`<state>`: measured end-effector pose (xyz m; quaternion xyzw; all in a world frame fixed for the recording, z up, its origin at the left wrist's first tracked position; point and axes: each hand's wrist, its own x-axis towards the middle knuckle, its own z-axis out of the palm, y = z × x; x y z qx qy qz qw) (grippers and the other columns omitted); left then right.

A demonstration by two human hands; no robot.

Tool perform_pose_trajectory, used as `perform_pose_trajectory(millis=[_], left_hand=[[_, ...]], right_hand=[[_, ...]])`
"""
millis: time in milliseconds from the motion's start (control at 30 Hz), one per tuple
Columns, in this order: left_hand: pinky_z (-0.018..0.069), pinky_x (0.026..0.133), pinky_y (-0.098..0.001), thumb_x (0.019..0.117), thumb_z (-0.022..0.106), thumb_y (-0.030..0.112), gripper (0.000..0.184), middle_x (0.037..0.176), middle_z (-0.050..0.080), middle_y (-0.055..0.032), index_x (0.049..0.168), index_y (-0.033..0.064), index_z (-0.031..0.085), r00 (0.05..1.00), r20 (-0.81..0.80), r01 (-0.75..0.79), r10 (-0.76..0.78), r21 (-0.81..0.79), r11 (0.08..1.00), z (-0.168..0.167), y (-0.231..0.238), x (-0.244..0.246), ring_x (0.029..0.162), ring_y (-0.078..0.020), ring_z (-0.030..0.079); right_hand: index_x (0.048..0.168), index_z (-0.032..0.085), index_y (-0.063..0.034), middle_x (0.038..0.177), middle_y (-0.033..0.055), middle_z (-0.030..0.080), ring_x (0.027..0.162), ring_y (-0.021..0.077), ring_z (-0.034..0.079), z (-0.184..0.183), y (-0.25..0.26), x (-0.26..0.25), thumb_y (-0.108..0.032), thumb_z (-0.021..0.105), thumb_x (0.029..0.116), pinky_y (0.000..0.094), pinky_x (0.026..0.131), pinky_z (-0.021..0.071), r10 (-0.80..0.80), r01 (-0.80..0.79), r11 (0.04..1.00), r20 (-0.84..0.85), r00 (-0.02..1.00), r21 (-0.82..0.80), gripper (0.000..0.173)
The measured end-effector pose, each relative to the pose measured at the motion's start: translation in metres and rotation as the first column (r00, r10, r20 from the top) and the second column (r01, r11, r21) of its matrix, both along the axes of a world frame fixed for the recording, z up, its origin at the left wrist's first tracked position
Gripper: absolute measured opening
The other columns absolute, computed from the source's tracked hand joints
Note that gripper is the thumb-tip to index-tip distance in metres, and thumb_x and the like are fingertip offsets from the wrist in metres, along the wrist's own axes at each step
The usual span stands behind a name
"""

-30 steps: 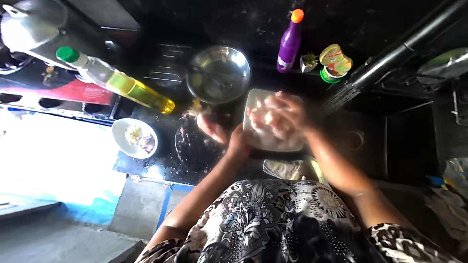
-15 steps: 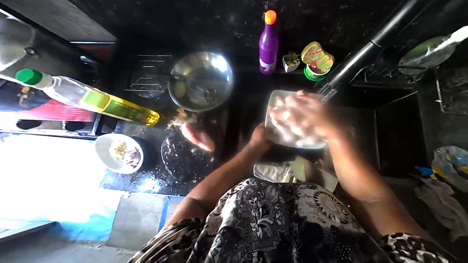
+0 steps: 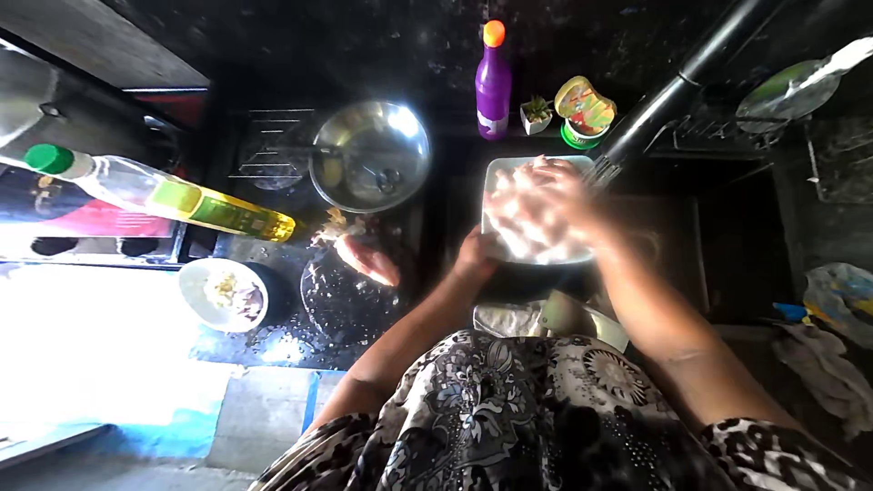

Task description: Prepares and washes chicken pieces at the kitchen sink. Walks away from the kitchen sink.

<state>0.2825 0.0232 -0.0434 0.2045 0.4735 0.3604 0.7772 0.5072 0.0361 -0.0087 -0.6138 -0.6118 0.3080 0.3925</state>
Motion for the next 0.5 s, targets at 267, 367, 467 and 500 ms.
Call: perform_pose_trajectory(millis=[267, 367, 467, 500], left_hand=[[0.0593, 0.067, -0.0439, 0.1002, 0.052, 0.004, 0.033, 0.101, 0.066, -0.0142, 0.133, 0.0082, 0.050, 0.951, -0.297, -0.095, 0.083, -0.026, 0.995, 0.065, -0.020, -0.078, 0.080, -0.0247, 0.067], [0.0601, 0.067, -0.0466, 0.0994, 0.052, 0.002, 0.036, 0.104, 0.066, -0.0168, 0.135, 0.0063, 0.048, 0.931, -0.355, -0.107, 0.088, -0.034, 0.994, 0.082, -0.028, -0.095, 0.081, -0.0277, 0.068], [0.0605, 0.064, -0.0456, 0.0996, 0.053, 0.003, 0.033, 0.102, 0.067, -0.0168, 0.133, 0.0054, 0.050, 0.917, -0.388, -0.113, 0.095, -0.026, 0.993, 0.091, -0.032, -0.107, 0.079, -0.0275, 0.069], [0.0605, 0.064, -0.0452, 0.0993, 0.054, 0.003, 0.032, 0.101, 0.067, -0.0167, 0.131, 0.0048, 0.051, 0.916, -0.389, -0.111, 0.097, -0.013, 0.994, 0.093, -0.033, -0.110, 0.078, -0.0273, 0.069]], right_hand=[[0.139, 0.061, -0.0015, 0.147, 0.0134, 0.057, 0.136, 0.0187, 0.054, -0.024, 0.007, -0.088, -0.010, 0.058, 0.1023, 0.0369, 0.115, 0.0451, 0.076, -0.136, 0.985, -0.433, 0.898, -0.108, 0.037], [0.143, 0.058, -0.0038, 0.143, 0.0129, 0.060, 0.126, 0.0185, 0.061, -0.037, 0.000, -0.117, -0.015, 0.058, 0.1044, 0.0380, 0.107, 0.0522, 0.033, -0.177, 0.965, -0.578, 0.815, -0.195, 0.040], [0.144, 0.056, -0.0055, 0.143, 0.0125, 0.061, 0.124, 0.0190, 0.063, -0.035, -0.004, -0.135, -0.018, 0.060, 0.1034, 0.0383, 0.105, 0.0535, 0.026, -0.205, 0.952, -0.605, 0.796, -0.229, 0.043], [0.145, 0.055, -0.0057, 0.142, 0.0126, 0.061, 0.122, 0.0190, 0.064, -0.031, -0.005, -0.139, -0.019, 0.061, 0.1029, 0.0378, 0.102, 0.0550, 0.016, -0.209, 0.948, -0.621, 0.783, -0.240, 0.045]])
